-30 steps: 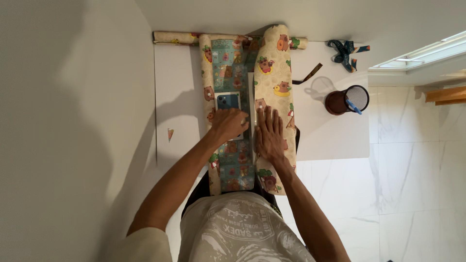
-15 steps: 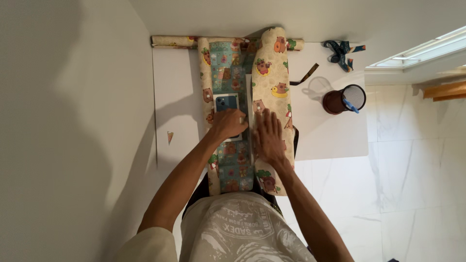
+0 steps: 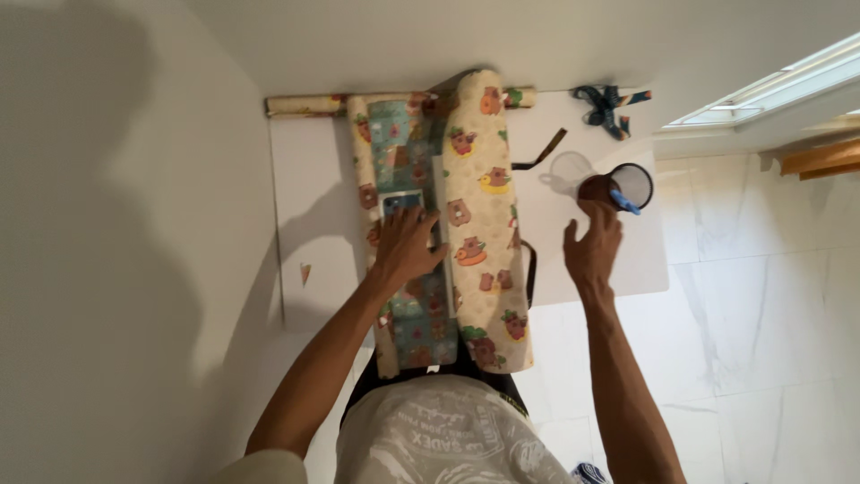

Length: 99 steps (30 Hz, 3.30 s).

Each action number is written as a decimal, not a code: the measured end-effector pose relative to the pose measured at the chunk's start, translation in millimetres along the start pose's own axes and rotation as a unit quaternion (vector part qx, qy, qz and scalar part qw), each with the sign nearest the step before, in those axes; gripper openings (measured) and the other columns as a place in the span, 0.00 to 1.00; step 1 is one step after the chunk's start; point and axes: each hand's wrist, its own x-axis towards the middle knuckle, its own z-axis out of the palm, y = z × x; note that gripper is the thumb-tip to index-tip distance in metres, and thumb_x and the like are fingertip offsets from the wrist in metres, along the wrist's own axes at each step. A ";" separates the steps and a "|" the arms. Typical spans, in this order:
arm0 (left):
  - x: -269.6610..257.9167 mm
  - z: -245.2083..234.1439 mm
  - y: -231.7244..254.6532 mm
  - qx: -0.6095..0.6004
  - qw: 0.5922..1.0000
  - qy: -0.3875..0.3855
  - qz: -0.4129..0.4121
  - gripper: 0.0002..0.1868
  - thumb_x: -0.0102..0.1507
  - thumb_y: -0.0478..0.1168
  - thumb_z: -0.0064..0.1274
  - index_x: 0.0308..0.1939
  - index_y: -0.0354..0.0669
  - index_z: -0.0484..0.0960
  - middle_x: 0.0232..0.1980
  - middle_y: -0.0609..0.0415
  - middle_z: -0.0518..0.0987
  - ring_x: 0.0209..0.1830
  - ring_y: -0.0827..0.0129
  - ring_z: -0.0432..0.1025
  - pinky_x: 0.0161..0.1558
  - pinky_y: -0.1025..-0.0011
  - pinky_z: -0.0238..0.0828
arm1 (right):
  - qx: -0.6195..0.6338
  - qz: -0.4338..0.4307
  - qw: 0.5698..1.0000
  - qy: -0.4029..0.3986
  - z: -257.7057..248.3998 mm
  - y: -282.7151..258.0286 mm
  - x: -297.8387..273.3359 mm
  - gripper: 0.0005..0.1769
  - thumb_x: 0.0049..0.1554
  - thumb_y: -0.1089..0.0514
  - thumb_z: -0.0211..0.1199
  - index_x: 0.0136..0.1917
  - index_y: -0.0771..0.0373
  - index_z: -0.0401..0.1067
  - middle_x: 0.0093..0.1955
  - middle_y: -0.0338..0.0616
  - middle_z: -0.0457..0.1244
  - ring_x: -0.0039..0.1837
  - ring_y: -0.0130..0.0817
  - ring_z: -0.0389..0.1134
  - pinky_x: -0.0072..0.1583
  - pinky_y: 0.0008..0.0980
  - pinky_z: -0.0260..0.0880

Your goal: The person wraps a rectangular St. Yves box with patterned wrapping paper on a white table. They unroll the paper, place the box on it, fold the paper over the box, and secure the edges with tape and scissors.

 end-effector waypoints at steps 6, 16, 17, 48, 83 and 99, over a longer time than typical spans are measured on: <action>21.3 40.3 77.1 -0.014 0.992 0.092 0.090 0.26 0.62 0.48 0.58 0.60 0.38 0.79 0.61 0.40 0.73 0.64 0.44 0.64 0.64 0.46 0.61 | -0.085 0.066 0.994 0.009 -26.6 64.8 14.7 0.31 0.55 0.62 0.71 0.70 0.59 0.68 0.70 0.53 0.58 0.68 0.56 0.57 0.66 0.55 0.58; 68.2 109.5 183.3 -0.050 0.993 0.047 0.100 0.27 0.60 0.43 0.57 0.61 0.36 0.76 0.55 0.41 0.75 0.61 0.47 0.65 0.61 0.49 0.63 | -0.035 0.039 0.996 -0.076 -16.2 119.5 27.7 0.26 0.56 0.57 0.71 0.68 0.53 0.73 0.66 0.49 0.62 0.60 0.52 0.61 0.60 0.48 0.62; 69.0 113.4 186.4 -0.054 0.993 0.047 0.093 0.27 0.60 0.43 0.57 0.62 0.36 0.76 0.56 0.41 0.75 0.61 0.48 0.65 0.61 0.49 0.63 | -0.030 0.033 0.995 -0.085 -15.9 121.4 29.6 0.25 0.57 0.57 0.70 0.67 0.53 0.73 0.65 0.48 0.63 0.59 0.51 0.61 0.59 0.47 0.62; -19.7 42.5 109.8 -0.629 0.761 0.136 -0.084 0.14 0.76 0.50 0.44 0.50 0.43 0.65 0.48 0.52 0.75 0.43 0.72 0.71 0.44 0.69 0.73 | 0.320 -0.141 0.916 -0.196 -35.7 -111.2 -50.8 0.24 0.57 0.65 0.69 0.65 0.61 0.67 0.55 0.45 0.64 0.61 0.45 0.63 0.64 0.44 0.61; -24.6 3.6 -50.5 -0.219 0.969 -0.101 -0.057 0.27 0.59 0.44 0.58 0.63 0.46 0.79 0.32 0.40 0.84 0.34 0.50 0.80 0.44 0.55 0.76 | 0.400 0.322 0.793 -0.330 30.5 -186.4 -102.0 0.24 0.63 0.47 0.59 0.58 0.71 0.74 0.36 0.37 0.65 0.36 0.23 0.61 0.39 0.25 0.61; -23.9 5.7 -48.6 -0.227 0.965 -0.109 -0.079 0.27 0.59 0.44 0.57 0.64 0.46 0.80 0.34 0.39 0.85 0.31 0.51 0.81 0.43 0.57 0.77 | 0.381 0.294 0.815 -0.323 46.4 -171.5 -96.4 0.24 0.62 0.51 0.62 0.64 0.71 0.74 0.38 0.39 0.68 0.38 0.21 0.64 0.39 0.24 0.63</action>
